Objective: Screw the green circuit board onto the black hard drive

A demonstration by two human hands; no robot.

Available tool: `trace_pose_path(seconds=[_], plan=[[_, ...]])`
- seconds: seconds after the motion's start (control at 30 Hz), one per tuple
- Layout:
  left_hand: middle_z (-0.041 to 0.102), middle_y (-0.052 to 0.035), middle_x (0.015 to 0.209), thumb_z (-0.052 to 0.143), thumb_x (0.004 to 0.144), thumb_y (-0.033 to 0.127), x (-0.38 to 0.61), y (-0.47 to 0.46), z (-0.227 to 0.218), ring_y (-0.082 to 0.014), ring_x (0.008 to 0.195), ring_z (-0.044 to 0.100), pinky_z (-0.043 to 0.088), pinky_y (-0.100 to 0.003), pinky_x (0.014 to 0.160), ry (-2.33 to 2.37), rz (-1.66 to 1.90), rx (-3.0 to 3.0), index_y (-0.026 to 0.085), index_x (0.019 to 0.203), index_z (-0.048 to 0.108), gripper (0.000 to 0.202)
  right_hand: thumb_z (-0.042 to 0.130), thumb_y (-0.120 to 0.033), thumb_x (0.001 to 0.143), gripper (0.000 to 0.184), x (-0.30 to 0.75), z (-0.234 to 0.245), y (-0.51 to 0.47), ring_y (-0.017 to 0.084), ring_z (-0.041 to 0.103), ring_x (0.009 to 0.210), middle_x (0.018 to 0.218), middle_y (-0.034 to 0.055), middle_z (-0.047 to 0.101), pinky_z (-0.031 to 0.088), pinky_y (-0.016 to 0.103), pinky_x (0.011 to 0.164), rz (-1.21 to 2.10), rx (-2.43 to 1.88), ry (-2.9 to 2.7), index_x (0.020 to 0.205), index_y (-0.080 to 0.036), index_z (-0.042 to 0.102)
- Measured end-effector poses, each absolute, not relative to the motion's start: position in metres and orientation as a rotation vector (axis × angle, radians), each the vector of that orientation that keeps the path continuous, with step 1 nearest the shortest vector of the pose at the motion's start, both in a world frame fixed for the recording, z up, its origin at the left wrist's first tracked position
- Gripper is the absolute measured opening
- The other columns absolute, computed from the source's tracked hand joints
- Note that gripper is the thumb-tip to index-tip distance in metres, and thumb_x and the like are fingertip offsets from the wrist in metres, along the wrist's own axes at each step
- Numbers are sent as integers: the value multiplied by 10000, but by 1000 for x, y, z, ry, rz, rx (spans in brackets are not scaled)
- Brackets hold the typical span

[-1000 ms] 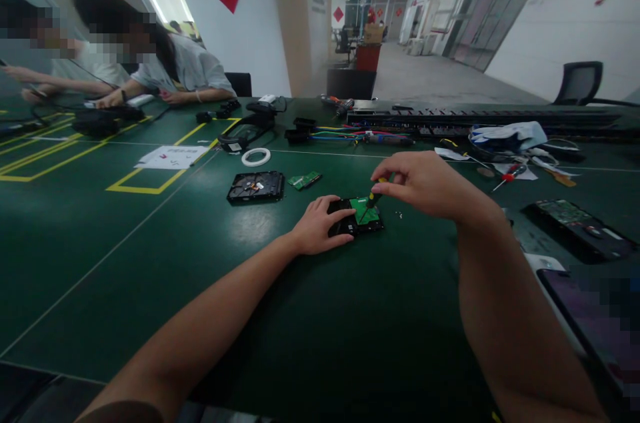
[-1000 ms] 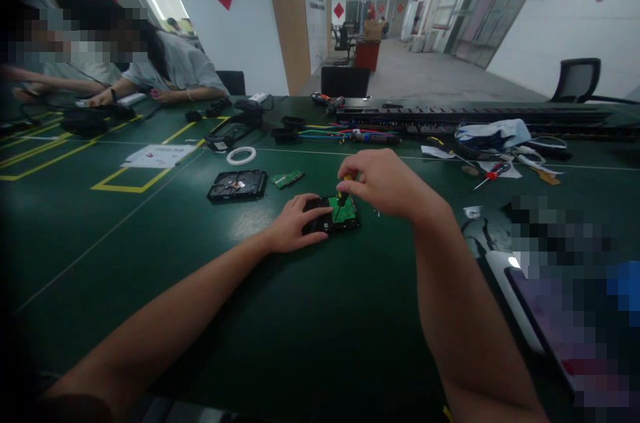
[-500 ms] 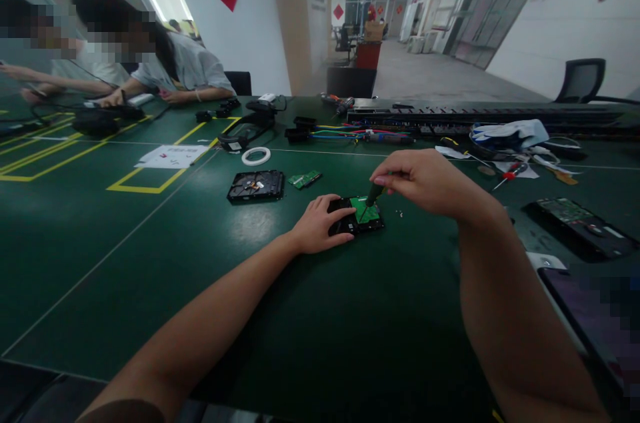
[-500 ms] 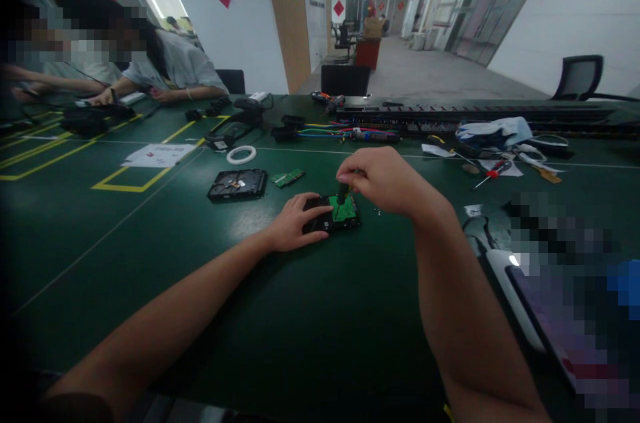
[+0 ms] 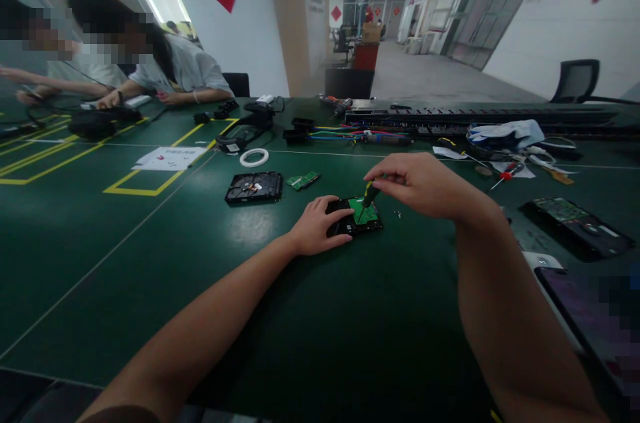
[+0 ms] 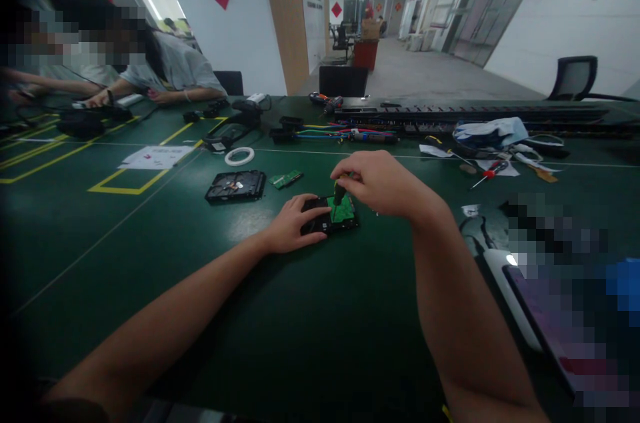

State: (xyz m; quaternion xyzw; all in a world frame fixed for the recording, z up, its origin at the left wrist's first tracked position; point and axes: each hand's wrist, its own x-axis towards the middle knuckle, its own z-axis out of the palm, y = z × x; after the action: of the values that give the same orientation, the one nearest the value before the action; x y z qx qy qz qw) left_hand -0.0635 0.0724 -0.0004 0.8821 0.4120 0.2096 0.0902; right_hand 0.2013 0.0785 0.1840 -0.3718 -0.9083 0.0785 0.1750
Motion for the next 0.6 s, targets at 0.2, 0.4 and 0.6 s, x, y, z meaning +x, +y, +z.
trace_pose_path(seconds=[0.2, 0.4, 0.6], plan=[[393, -150, 1593, 700, 948, 648, -64, 72, 1, -408, 1464, 413, 388, -623, 1202, 1212, 620, 2631, 357, 1573, 539, 708, 602, -254, 946, 326, 200, 185, 76, 215, 727, 914, 1089, 74, 816, 525, 325, 834, 250, -1077, -2569, 1194, -208, 809], [399, -136, 1598, 706, 946, 646, -63, 72, 1, -407, 1470, 407, 387, -627, 1204, 1219, 621, 2622, 371, 1568, 541, 700, 618, -355, 990, 253, 196, 186, 75, 192, 721, 798, 915, 37, 809, 487, 311, 749, 319, -1148, -2553, 1067, -232, 825], [391, -143, 1600, 702, 950, 649, -63, 73, 0, -409, 1476, 400, 388, -626, 1202, 1223, 603, 2633, 367, 1575, 533, 706, 560, -226, 977, 299, 196, 187, 73, 155, 697, 666, 872, 24, 800, 477, 301, 725, 397, -1198, -2599, 1174, -192, 782]])
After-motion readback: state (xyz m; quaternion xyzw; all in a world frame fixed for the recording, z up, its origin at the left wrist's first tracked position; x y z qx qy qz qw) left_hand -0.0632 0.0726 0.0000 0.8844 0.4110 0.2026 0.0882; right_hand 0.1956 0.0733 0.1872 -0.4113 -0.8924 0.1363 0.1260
